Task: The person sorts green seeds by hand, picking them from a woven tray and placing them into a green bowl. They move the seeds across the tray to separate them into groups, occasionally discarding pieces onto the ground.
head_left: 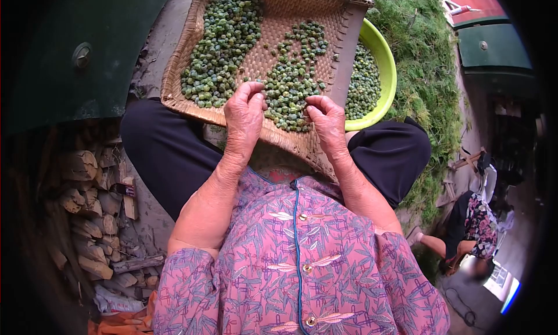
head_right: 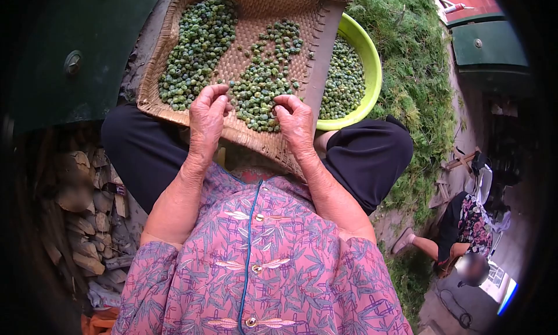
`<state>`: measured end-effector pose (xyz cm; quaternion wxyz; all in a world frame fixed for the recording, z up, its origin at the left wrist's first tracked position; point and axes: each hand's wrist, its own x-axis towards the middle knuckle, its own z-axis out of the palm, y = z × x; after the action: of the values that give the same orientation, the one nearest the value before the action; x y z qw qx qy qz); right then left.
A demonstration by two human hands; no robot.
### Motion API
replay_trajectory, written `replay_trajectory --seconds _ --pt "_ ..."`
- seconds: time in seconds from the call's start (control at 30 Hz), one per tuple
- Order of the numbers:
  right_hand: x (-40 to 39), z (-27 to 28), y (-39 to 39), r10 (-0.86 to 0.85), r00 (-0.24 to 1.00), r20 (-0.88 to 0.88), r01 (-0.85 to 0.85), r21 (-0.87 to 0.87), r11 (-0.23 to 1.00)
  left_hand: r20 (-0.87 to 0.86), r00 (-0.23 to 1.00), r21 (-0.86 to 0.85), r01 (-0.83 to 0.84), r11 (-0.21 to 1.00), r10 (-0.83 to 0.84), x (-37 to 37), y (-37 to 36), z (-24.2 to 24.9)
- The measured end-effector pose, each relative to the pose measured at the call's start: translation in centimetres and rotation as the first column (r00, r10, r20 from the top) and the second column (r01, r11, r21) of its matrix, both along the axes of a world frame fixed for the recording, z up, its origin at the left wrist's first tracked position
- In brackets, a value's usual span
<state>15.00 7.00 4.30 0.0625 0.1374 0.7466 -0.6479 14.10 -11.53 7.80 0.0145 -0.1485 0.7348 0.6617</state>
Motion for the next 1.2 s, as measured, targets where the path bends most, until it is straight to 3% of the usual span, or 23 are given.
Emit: replay_trajectory --seconds 0.07,0.1,0.13,0.17,0.2,0.23,0.47,0.67,0.9,1.0,1.2 --pt "-0.3 -0.5 0.3 0.021 0.999 -0.033 -0.02 0.027 0.999 -0.282 0.959 -0.396 -0.096 0.913 -0.022 -0.5 -1.4 -0.5" --pt "-0.4 -0.6 0.3 0.019 0.999 -0.05 -0.015 0.077 0.997 -0.263 0.965 -0.515 -0.13 0.847 -0.012 -0.5 -1.6 -0.1" --pt "-0.5 -0.6 0.3 0.019 0.998 -0.066 -0.01 0.127 0.992 -0.264 0.964 -0.514 -0.132 0.848 -0.01 -0.4 -1.9 -0.2" --pt "-0.6 -0.1 0.0 0.022 0.997 -0.068 -0.013 0.128 0.992 -0.26 0.961 -0.699 -0.117 0.706 -0.098 -0.3 -2.2 -0.5" --pt "-0.7 0.5 -0.4 0.1 0.98 -0.169 -0.05 0.28 0.959 -0.234 0.955 -0.845 -0.107 0.524 -0.183 -0.3 -2.3 -0.8" --pt "-0.8 1.2 -0.8 0.195 0.947 -0.257 -0.069 0.43 0.9 -0.105 0.968 -0.898 0.008 0.44 -0.23 -0.2 -2.0 -1.4" --pt "-1.6 -0.2 -2.3 0.422 0.845 -0.328 -0.14 0.626 0.767 -0.138 0.957 -0.899 -0.014 0.437 -0.254 -0.3 -1.4 -2.0" --pt "-2.6 -0.5 -2.6 0.663 0.71 -0.239 -0.189 0.842 0.506 -0.126 0.95 -0.905 0.008 0.426 -0.285 -0.3 -1.3 -1.5" --pt "-7.0 -1.2 -2.2 0.398 0.856 -0.329 -0.065 0.696 0.715 -0.154 0.948 -0.892 -0.013 0.451 -0.277 -0.5 -1.3 -1.8" --pt "-10.4 -2.5 -2.4 0.386 0.845 -0.371 0.006 0.728 0.686 -0.152 0.949 -0.896 -0.014 0.444 -0.278 -0.6 -1.1 -1.6" --pt "-14.0 -3.4 -4.0 0.514 0.829 -0.221 -0.105 0.841 0.531 -0.128 0.951 -0.904 0.004 0.427 -0.28 -0.7 -1.1 -1.5"
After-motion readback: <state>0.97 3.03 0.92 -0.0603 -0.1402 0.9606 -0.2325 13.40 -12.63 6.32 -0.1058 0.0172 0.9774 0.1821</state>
